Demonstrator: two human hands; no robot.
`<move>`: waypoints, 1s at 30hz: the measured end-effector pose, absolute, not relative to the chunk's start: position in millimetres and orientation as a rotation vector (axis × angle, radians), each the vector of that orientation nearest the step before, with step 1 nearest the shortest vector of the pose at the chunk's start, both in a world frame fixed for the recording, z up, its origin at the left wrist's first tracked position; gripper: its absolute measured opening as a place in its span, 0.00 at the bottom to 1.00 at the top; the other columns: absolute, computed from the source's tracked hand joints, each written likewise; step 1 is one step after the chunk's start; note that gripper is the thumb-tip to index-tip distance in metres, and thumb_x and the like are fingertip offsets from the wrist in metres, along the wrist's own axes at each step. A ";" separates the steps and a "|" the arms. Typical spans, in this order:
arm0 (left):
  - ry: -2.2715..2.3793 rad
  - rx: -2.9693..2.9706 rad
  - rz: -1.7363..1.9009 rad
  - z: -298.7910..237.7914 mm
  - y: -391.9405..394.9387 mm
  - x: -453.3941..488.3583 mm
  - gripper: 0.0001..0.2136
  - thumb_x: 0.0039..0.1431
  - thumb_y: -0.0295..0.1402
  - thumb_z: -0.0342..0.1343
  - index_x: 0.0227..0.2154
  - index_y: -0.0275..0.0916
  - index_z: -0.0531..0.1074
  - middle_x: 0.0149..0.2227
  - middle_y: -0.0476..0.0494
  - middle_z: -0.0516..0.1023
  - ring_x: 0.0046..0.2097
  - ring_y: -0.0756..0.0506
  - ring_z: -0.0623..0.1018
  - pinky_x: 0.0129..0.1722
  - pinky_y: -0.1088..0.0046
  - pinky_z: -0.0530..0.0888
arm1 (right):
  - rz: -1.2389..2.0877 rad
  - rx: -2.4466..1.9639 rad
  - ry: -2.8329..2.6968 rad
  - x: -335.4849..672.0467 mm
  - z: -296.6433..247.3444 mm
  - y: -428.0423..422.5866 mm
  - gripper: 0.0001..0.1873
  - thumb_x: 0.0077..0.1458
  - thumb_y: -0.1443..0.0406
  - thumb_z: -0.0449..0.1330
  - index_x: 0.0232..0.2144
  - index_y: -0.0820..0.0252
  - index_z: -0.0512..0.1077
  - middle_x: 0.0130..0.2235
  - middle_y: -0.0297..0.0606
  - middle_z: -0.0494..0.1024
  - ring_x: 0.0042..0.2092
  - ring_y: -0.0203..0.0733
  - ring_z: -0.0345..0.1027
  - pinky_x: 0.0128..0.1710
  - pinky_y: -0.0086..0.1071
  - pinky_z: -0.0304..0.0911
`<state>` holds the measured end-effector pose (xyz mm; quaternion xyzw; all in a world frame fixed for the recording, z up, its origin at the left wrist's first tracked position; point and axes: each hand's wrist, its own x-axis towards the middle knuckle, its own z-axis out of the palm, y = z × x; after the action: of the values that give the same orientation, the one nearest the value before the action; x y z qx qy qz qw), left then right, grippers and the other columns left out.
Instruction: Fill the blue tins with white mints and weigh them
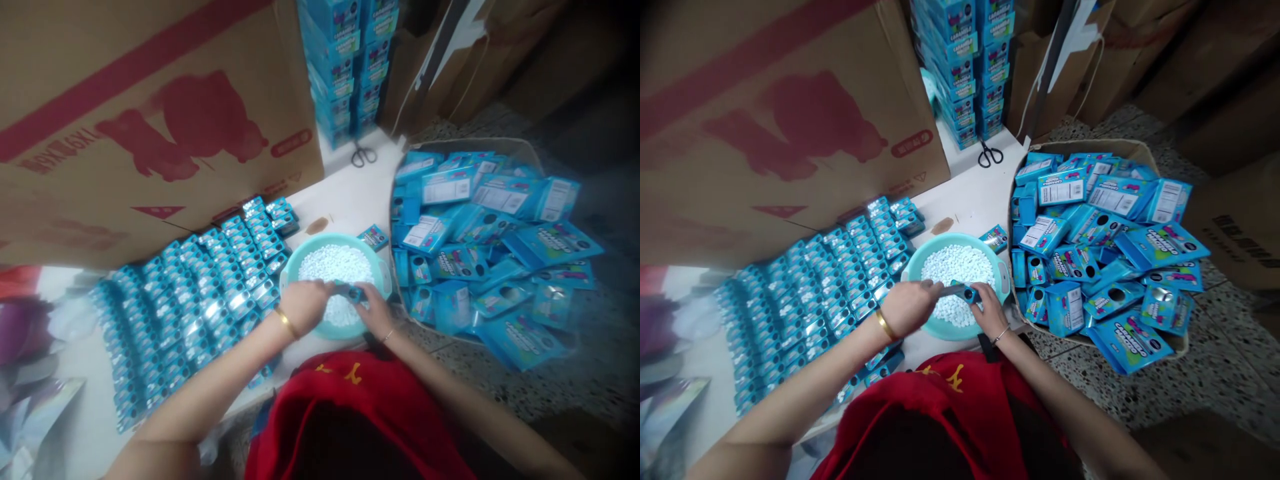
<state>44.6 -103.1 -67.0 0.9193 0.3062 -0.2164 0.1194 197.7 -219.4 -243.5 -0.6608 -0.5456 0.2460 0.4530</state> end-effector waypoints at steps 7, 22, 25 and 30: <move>1.070 2.583 -0.555 -193.4 -47.7 41.4 0.13 0.65 0.29 0.39 0.50 0.37 0.62 0.47 0.37 0.69 0.44 0.44 0.74 0.42 0.70 0.70 | 0.676 -1.653 -1.321 204.6 -230.3 -238.1 0.17 0.56 0.61 0.56 0.49 0.56 0.64 0.48 0.43 0.71 0.51 0.48 0.66 0.52 0.43 0.63; 0.589 2.222 -0.278 -244.6 -108.3 21.4 0.10 0.62 0.36 0.47 0.44 0.38 0.63 0.38 0.47 0.72 0.38 0.49 0.72 0.40 0.75 0.68 | 0.563 -1.695 -1.028 220.5 -211.9 -227.0 0.21 0.52 0.57 0.62 0.47 0.56 0.65 0.45 0.42 0.72 0.47 0.48 0.67 0.49 0.44 0.63; 0.557 2.103 -0.102 -215.3 -98.1 3.8 0.11 0.62 0.38 0.48 0.42 0.37 0.64 0.35 0.47 0.71 0.34 0.50 0.70 0.38 0.74 0.68 | 0.519 -1.708 -1.073 226.9 -214.0 -219.6 0.20 0.53 0.58 0.61 0.46 0.57 0.65 0.44 0.42 0.72 0.46 0.48 0.68 0.48 0.43 0.64; 0.598 2.162 -0.058 -148.6 -83.3 -11.0 0.10 0.62 0.37 0.48 0.42 0.37 0.65 0.34 0.46 0.72 0.34 0.49 0.70 0.36 0.74 0.68 | 0.504 -1.676 -1.281 224.7 -222.8 -215.8 0.18 0.54 0.64 0.57 0.48 0.56 0.64 0.47 0.44 0.71 0.50 0.49 0.66 0.51 0.45 0.63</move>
<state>-11.0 -83.3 -148.6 0.8681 0.2401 -0.0231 0.4339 224.7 -215.8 -222.8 -0.6832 -0.5220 0.2056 0.4674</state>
